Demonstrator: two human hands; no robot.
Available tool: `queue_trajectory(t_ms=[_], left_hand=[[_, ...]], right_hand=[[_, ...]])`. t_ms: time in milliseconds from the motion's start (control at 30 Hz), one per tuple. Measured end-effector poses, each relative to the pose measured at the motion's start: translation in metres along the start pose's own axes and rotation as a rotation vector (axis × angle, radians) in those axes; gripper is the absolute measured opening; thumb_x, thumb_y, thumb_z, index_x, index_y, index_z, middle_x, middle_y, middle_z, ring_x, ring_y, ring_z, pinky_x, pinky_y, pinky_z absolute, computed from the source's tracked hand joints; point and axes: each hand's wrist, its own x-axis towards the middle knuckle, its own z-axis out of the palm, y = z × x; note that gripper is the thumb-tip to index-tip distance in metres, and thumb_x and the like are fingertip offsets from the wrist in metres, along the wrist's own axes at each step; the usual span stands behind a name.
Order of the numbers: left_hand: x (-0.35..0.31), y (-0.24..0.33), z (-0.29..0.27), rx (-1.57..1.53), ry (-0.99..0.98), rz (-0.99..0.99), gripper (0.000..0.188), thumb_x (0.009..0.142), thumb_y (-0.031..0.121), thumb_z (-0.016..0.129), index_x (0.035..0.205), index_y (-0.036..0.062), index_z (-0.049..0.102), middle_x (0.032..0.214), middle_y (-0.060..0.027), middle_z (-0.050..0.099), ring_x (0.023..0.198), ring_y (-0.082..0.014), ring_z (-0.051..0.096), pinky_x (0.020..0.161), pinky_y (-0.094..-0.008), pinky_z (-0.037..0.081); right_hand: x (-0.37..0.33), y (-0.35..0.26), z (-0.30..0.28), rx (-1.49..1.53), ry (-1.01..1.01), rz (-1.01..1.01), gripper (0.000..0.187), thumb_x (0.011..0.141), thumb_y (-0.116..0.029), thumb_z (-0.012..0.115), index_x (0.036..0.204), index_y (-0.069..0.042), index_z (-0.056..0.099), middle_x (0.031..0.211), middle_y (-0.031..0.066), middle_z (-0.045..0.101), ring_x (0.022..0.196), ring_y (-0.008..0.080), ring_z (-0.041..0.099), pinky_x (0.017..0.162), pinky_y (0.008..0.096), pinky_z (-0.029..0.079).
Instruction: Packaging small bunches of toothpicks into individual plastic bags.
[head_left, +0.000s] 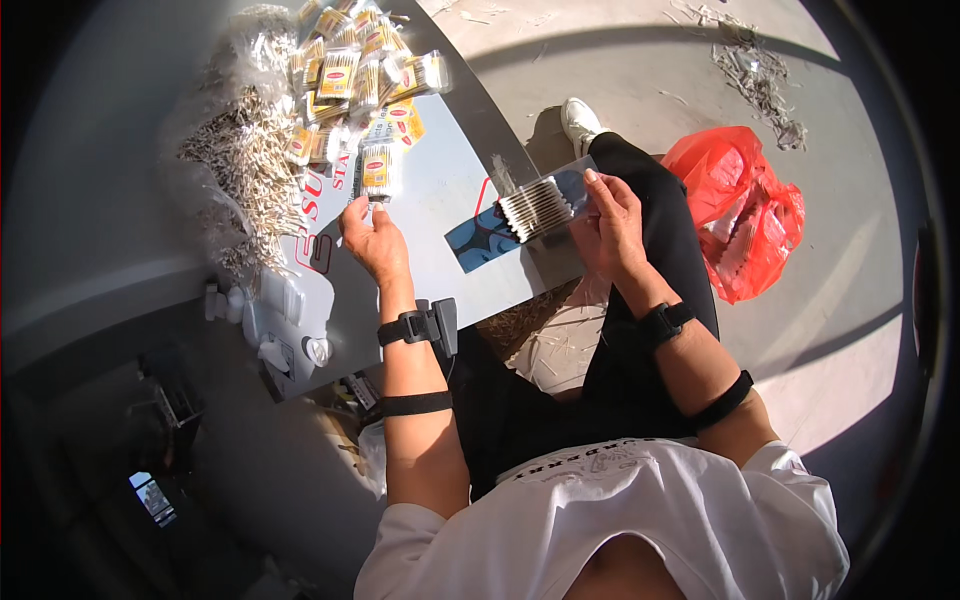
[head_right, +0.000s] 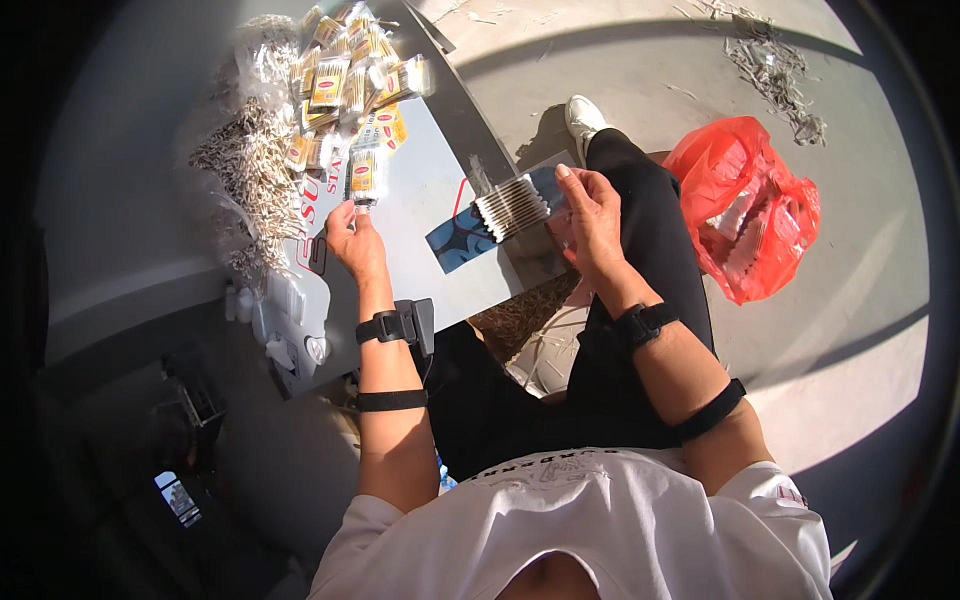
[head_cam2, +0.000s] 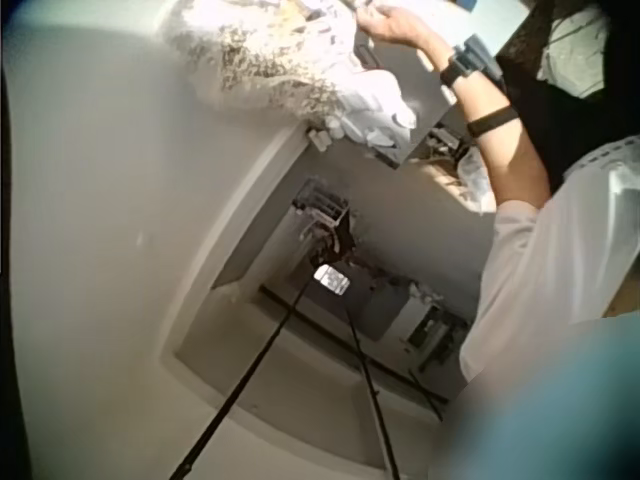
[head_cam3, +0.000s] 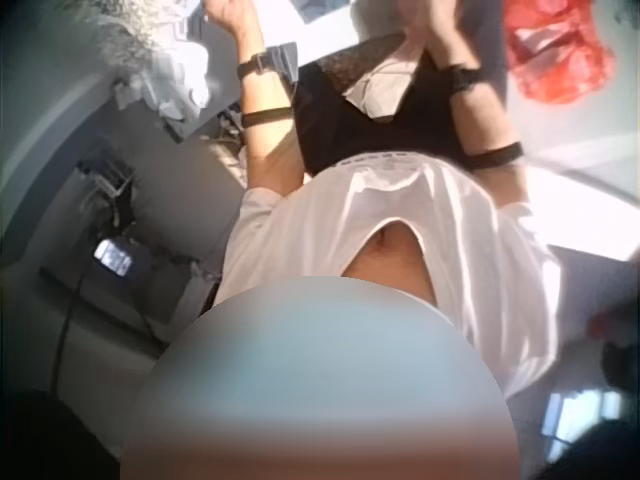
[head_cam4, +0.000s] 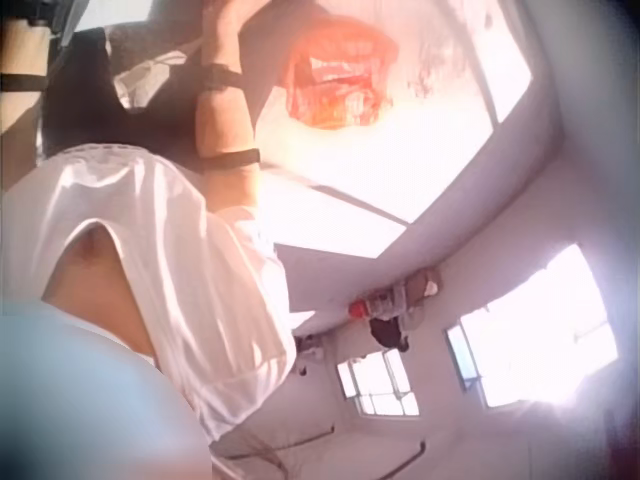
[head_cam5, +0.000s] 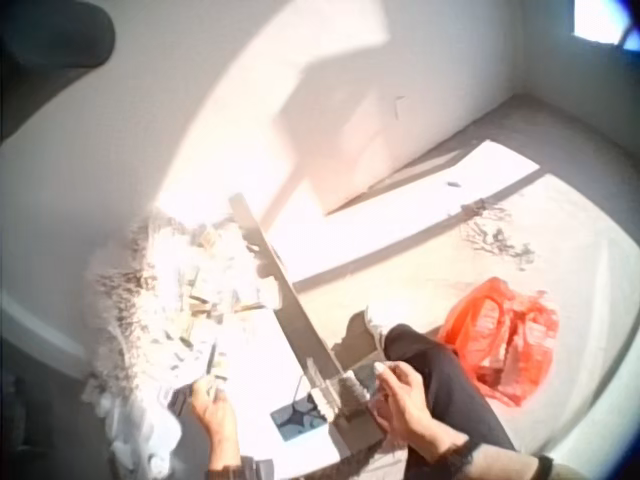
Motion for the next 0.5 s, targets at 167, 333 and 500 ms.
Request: queue_trajectory(t_ms=[167, 333, 500], left_hand=[[0.065, -0.036, -0.007, -0.169, -0.001, -0.121, 0.015, 0.077, -0.003, 0.064, 0.093, -0.0011, 0.063, 0.086, -0.0111, 0.064, 0.078, -0.0226, 0.061, 0.074, -0.0336, 0.05], [0.07, 0.038, 0.025, 0.292, -0.396, 0.359, 0.029, 0.074, 0.012, 0.072, 0.101, 0.0048, 0.065, 0.111, -0.0086, 0.058, 0.111, -0.0287, 0.049, 0.095, -0.0425, 0.039], [0.077, 0.044, 0.046, 0.498, -0.386, 0.324, 0.049, 0.075, 0.015, 0.071, 0.121, 0.0115, 0.055, 0.126, -0.0078, 0.048, 0.123, -0.0302, 0.039, 0.095, -0.0526, 0.033]], right_hand=[[-0.001, -0.007, 0.005, -0.101, 0.03, -0.344, 0.038, 0.091, -0.026, 0.065, 0.112, 0.004, 0.057, 0.094, 0.0051, 0.06, 0.088, 0.0116, 0.054, 0.082, 0.0238, 0.045], [0.004, -0.002, -0.005, -0.172, 0.013, -0.298, 0.033, 0.094, -0.022, 0.062, 0.115, 0.003, 0.057, 0.102, 0.0024, 0.058, 0.092, 0.009, 0.051, 0.081, 0.0214, 0.041], [0.001, -0.002, 0.002, -0.13, 0.011, -0.258, 0.035, 0.092, -0.022, 0.062, 0.112, 0.005, 0.056, 0.096, 0.0054, 0.059, 0.089, 0.0112, 0.053, 0.082, 0.0238, 0.044]])
